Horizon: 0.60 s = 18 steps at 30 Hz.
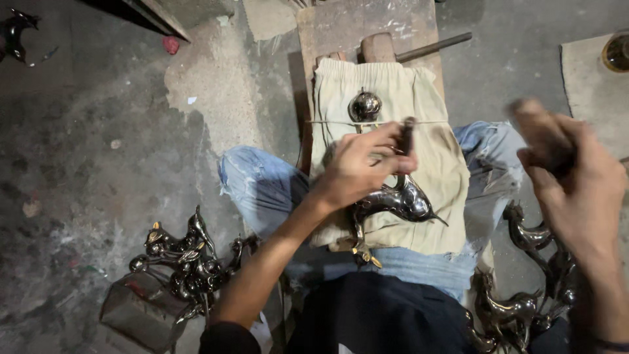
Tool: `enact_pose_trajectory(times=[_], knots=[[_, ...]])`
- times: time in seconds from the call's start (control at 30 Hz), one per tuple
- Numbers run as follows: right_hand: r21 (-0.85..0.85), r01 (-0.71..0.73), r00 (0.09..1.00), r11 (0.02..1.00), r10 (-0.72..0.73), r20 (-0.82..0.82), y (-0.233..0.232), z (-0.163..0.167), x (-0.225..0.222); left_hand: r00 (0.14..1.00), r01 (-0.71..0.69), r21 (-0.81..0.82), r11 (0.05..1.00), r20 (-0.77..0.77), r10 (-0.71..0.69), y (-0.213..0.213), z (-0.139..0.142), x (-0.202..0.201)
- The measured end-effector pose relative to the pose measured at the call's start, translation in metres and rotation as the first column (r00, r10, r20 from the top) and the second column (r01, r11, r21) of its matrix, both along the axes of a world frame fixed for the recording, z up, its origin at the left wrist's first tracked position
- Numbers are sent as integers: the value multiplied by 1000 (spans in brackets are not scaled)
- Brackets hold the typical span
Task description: The person hammers a metal sculpture of a deer using a chisel and a wooden mallet. They hold the sculpture with one hand and strike the chisel with the other, repeatedly adjusting the position of the chisel to shape different parts of the sculpture.
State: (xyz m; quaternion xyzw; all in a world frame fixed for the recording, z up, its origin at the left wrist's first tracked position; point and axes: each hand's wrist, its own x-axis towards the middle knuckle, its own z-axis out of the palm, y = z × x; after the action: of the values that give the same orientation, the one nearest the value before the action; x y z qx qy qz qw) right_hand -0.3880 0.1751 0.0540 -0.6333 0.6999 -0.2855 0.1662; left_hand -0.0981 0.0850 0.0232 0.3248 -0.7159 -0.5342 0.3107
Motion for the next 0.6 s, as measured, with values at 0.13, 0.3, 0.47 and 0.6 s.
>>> enact_pose_trajectory(times=[0.13,0.3,0.47,0.6], knots=[[-129,214,976,968,-218,-17,13,-40,-2,985,-131,29,991,-114,133,10,2,13],[345,221,970,912,-243,20,37,-88,0,948,-123,252,960,-255,189,30,13,29],[-41,246,891,968,-210,403,34,-64,26,994,-96,-66,993,-57,92,32,21,11],[-274,-149,871,950,258,418,27,-22,59,1000,-4,-400,917,-26,-8,37,26,-25]])
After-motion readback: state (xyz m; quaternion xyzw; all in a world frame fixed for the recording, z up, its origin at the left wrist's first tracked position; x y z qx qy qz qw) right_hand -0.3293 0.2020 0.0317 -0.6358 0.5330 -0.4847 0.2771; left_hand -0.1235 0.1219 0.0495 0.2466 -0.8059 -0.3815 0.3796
